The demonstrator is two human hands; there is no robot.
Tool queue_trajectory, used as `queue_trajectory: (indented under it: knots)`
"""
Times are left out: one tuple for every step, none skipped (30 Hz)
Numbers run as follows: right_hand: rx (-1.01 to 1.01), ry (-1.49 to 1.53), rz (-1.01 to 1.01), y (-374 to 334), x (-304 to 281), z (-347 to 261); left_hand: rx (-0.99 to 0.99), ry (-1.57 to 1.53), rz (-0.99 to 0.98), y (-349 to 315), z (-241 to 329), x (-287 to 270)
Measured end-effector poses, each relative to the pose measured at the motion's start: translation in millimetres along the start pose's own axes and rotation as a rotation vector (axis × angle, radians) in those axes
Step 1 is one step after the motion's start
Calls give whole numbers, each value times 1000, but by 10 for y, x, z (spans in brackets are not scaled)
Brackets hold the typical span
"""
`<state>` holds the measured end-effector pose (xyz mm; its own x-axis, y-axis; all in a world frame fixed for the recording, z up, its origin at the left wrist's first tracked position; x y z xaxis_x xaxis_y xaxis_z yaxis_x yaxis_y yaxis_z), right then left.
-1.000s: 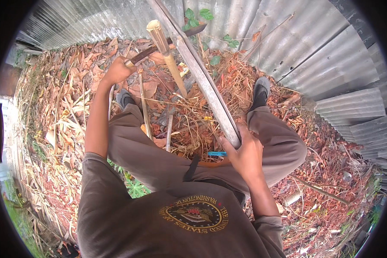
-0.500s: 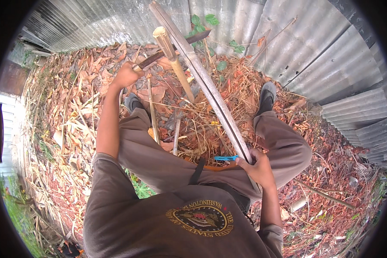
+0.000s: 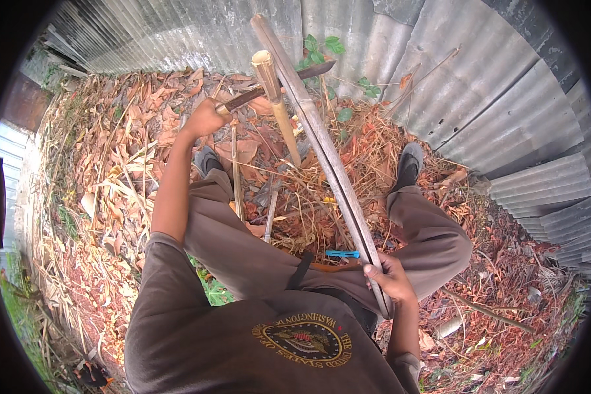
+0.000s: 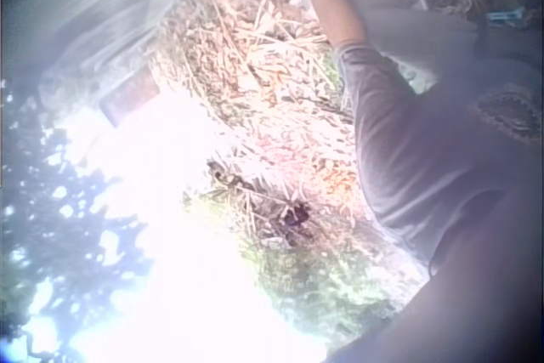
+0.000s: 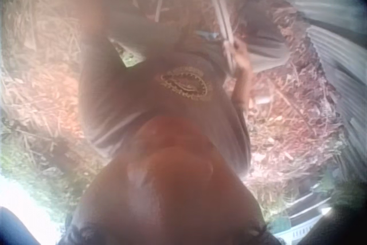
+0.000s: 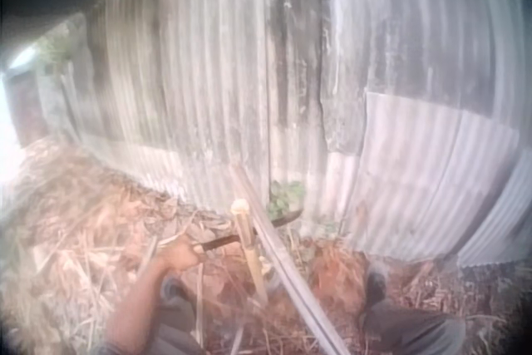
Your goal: The person sits on the ground and uses a machete to split a piece of bamboo. They repeatedly strike the bamboo with a wooden stick to drive the blade through, then pull the split pieces apart by hand.
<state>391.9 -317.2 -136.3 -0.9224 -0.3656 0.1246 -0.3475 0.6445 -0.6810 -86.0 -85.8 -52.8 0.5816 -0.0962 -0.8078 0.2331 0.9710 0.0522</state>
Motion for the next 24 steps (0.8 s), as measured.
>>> queue_trajectory:
  knots:
    - [31, 12, -20, -32, 52, -37, -6, 10, 5, -2, -5, -2]
    - [61, 23, -40, -68, 117, -79, -11, 20, 10, -2, -13, 1]
    - [91, 35, -56, -88, 159, -100, -13, 28, 15, 9, -16, 12]
    - [113, -19, -20, -101, 175, -81, -2, 24, 25, 23, -23, 23]
    - [21, -226, 231, -124, 218, -75, 10, 19, 35, 41, -40, 34]
    - [-72, -433, 474, -140, 305, -75, 15, 18, 46, 34, -67, 37]
    - [-162, -638, 718, -171, 424, -104, -4, 19, 36, 36, -130, 52]
    - [-107, -690, 854, -238, 517, -179, -24, 21, 26, 46, -208, 60]
    - [-165, -707, 889, -265, 562, -206, -39, 21, 17, 62, -231, 62]
    - [-222, -723, 923, -285, 592, -222, -30, 8, 23, 70, -249, 72]
    - [-281, -740, 956, -299, 603, -226, -22, -5, 29, 75, -264, 84]
    - [-281, -670, 846, -290, 560, -166, -16, -16, 35, 64, -266, 89]
    - [-283, -598, 741, -272, 471, -76, -1, -9, 38, 73, -254, 86]
    - [-284, -527, 636, -265, 416, -22, 12, -1, 42, 74, -241, 81]
    - [-274, -510, 588, -275, 399, -14, 25, 6, 46, 74, -227, 80]
    - [-263, -494, 539, -286, 389, -11, 28, 4, 48, 73, -215, 77]
    - [-253, -477, 491, -298, 388, -14, 31, 2, 51, 71, -203, 74]
    - [-144, -387, 452, -332, 415, -78, 32, 0, 53, 60, -191, 72]
    - [-34, -296, 413, -384, 470, -195, 43, -5, 65, 52, -175, 76]
    - [75, -205, 373, -408, 499, -249, 54, -10, 76, 47, -156, 79]
    - [22, -246, 400, -388, 491, -220, 68, -15, 89, 41, -136, 74]
    - [-31, -286, 426, -342, 473, -165, 36, -8, 86, 50, -163, 80]
    - [-84, -326, 453, -323, 462, -134, 5, -2, 83, 81, -218, 90]
    - [-81, -380, 493, -332, 460, -155, -27, 4, 80, 102, -227, 86]
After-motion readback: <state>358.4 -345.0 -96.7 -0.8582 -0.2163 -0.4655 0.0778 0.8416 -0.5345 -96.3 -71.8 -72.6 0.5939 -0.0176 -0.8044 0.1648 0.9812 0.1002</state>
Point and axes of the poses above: each hand's wrist, its own y-axis towards the middle knuckle, its own x-axis out of the palm, z = x × y, the point moved 1 cm from there along y, towards the middle knuckle, and after that the axes turned 15 degrees about x, right-handed, at the moved point
